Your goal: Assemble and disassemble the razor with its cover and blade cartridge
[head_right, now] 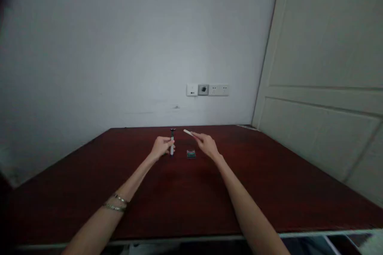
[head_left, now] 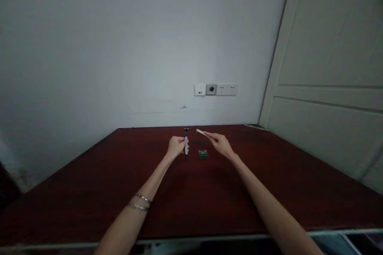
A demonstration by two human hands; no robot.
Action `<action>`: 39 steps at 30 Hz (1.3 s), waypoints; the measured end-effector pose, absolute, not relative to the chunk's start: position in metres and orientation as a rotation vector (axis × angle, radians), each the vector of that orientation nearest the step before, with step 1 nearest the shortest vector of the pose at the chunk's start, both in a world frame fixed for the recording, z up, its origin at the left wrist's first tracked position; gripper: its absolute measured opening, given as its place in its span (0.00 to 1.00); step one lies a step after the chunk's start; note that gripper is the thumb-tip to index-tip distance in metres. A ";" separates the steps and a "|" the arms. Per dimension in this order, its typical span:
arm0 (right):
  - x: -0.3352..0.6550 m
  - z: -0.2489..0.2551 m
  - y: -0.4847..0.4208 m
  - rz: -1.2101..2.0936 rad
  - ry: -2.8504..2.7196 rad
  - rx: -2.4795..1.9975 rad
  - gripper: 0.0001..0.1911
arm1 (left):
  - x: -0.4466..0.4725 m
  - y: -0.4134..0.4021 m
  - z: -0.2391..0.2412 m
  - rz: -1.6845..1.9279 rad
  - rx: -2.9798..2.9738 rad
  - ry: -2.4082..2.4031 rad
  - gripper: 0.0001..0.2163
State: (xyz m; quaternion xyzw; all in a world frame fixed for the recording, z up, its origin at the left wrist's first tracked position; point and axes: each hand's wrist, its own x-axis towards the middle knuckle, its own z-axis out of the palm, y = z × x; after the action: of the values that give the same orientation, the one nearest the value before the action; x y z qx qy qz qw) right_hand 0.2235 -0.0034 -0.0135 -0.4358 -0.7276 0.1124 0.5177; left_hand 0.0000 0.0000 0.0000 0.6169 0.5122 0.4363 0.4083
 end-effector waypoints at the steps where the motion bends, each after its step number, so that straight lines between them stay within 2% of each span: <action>1: 0.219 -0.010 -0.002 0.245 -1.665 -1.088 0.19 | 0.002 0.000 -0.002 1.099 1.569 1.297 0.07; 4: 0.204 -0.001 -0.005 0.385 -1.471 -1.152 0.20 | 0.006 0.000 -0.008 1.116 1.634 1.293 0.05; 9: 0.179 0.008 -0.033 1.137 -1.247 -1.008 0.16 | 0.010 0.000 -0.012 1.177 1.792 1.216 0.06; 12: 0.168 0.013 -0.051 1.293 -1.247 -0.913 0.16 | 0.011 -0.003 -0.010 1.183 1.876 1.167 0.06; 19: 0.145 -0.015 -0.075 1.409 -1.161 -0.872 0.19 | 0.009 -0.004 -0.002 1.241 1.780 1.120 0.07; 26: 0.143 -0.005 -0.069 1.261 -1.146 -0.762 0.20 | 0.010 -0.005 -0.006 1.201 1.950 1.040 0.06; 32: 0.134 -0.026 -0.082 1.290 -1.132 -0.891 0.21 | 0.008 -0.002 -0.004 1.234 1.783 1.067 0.07; 39: 0.131 0.000 -0.071 1.185 -1.071 -0.793 0.20 | 0.009 -0.008 -0.001 1.218 1.938 1.039 0.07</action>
State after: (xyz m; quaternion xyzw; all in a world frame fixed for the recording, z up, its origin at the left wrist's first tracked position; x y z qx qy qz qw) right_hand 0.1309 -0.0714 -0.0003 -0.3460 -0.4674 0.5169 0.6281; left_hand 0.0086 -0.0081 -0.0014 0.7333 0.3930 0.4609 0.3089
